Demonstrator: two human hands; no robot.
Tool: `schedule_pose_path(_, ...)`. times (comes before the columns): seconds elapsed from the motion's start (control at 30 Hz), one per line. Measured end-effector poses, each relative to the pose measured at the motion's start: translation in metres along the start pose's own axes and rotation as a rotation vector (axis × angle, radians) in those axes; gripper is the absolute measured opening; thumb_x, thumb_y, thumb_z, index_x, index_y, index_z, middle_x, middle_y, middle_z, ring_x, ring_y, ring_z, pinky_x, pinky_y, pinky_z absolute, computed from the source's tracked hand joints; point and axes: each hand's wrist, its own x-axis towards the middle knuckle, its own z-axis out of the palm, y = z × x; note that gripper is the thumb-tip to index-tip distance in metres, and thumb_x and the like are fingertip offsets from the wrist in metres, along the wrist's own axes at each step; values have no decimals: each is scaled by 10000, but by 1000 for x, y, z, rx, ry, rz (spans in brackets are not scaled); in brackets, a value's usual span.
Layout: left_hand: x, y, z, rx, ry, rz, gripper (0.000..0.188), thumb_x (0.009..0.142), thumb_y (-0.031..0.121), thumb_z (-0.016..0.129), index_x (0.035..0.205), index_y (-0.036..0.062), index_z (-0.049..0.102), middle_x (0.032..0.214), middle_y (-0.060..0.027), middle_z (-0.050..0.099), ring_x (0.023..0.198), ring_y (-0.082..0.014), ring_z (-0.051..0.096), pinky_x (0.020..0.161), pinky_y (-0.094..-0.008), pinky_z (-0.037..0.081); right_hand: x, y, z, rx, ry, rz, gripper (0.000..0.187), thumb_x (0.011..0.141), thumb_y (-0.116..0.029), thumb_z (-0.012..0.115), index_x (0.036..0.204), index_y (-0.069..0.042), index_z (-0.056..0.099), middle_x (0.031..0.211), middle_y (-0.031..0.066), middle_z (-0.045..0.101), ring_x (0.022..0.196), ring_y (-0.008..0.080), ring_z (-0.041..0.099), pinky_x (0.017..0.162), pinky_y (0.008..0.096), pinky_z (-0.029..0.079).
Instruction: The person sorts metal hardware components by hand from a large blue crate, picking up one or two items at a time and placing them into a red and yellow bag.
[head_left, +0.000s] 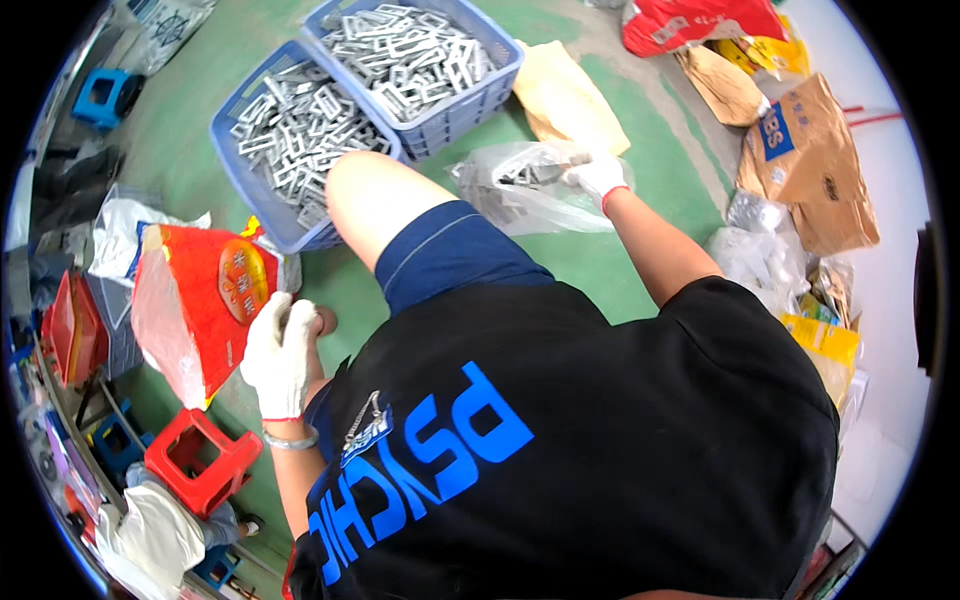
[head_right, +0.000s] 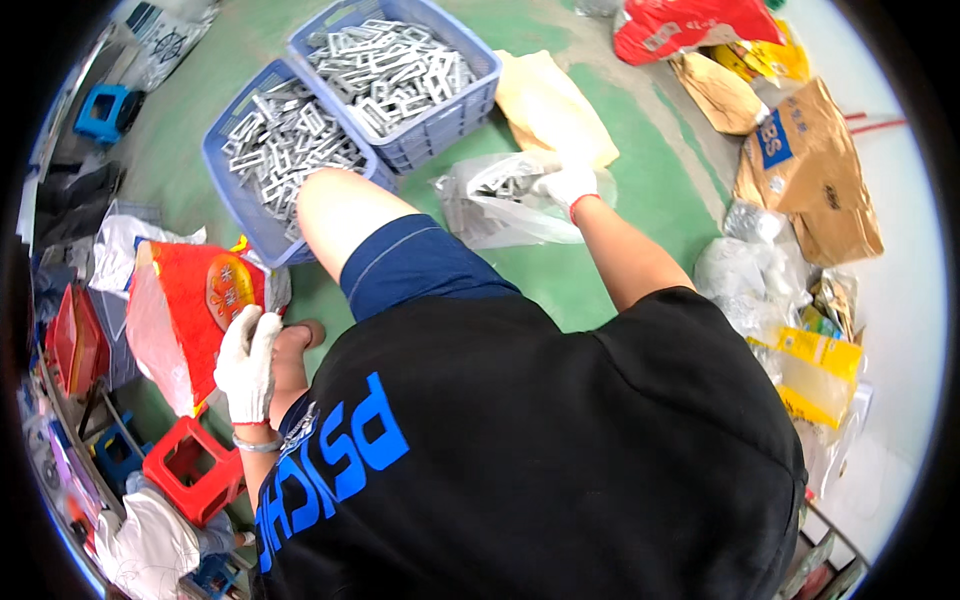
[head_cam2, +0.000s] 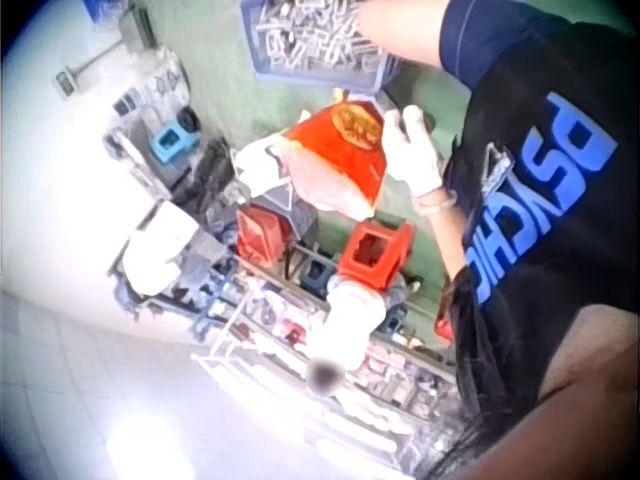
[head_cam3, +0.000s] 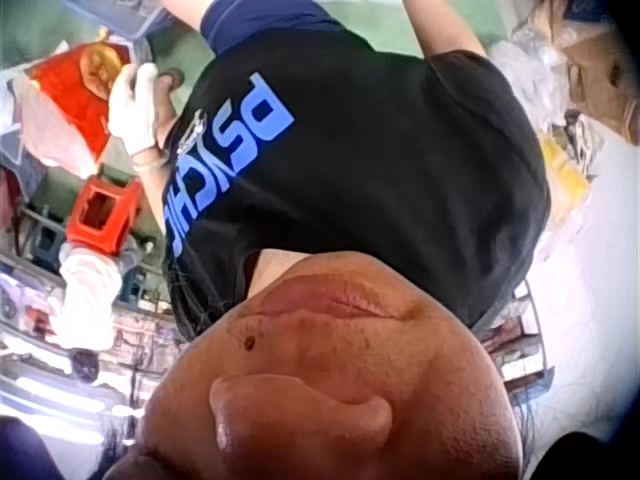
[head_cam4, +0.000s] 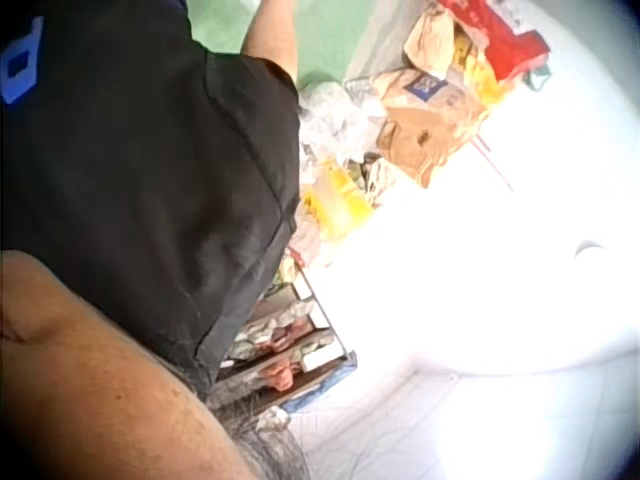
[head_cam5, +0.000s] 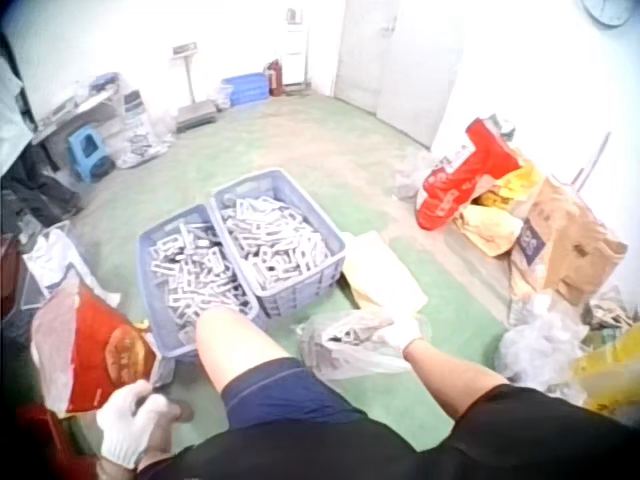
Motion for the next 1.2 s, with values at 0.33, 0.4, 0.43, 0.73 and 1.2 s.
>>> schedule_pose_path(0.33, 17, -12, 2, 33, -197, 8, 323, 875, 358, 628, 852, 39, 591, 738, -116, 584, 693, -243, 586, 685, -357, 465, 36, -17, 44, -535, -105, -250, 503, 730, -182, 705, 1209, -38, 661, 1188, 154, 679, 1118, 288, 628, 985, 354, 474)
schedule_pose_path(0.4, 17, -16, 3, 92, -182, -19, 338, 874, 379, 636, 891, 43, 615, 785, -129, 629, 749, -277, 632, 712, -379, 477, 34, -59, 64, -690, -45, -300, 445, 758, -296, 656, 1143, -78, 692, 1156, 173, 679, 1103, 330, 625, 970, 384, 481)
schedule_pose_path(0.43, 19, -23, 5, 86, -190, -42, 346, 874, 391, 640, 922, 48, 634, 812, -131, 648, 775, -279, 645, 727, -377, 484, 31, -78, 77, -584, -48, -377, 444, 796, -333, 617, 1158, -83, 684, 1183, 167, 666, 1130, 340, 606, 996, 391, 462)
schedule_pose_path(0.73, 36, -78, 23, 10, -308, -176, 323, 892, 312, 681, 988, 5, 649, 739, -69, 613, 680, -150, 566, 665, -297, 461, 53, -235, 230, -579, -290, -941, 445, 793, -294, 610, 1196, -110, 645, 1202, 164, 635, 1119, 341, 604, 968, 409, 477)
schedule_pose_path(1.2, 84, -138, 40, -55, -600, -438, 361, 886, 412, 625, 1011, 77, 670, 958, -153, 681, 927, -349, 642, 800, -423, 499, 85, -312, 451, -1150, -718, -903, 692, 604, -233, 803, 1228, -21, 592, 1108, 209, 676, 1000, 365, 675, 849, 444, 561)
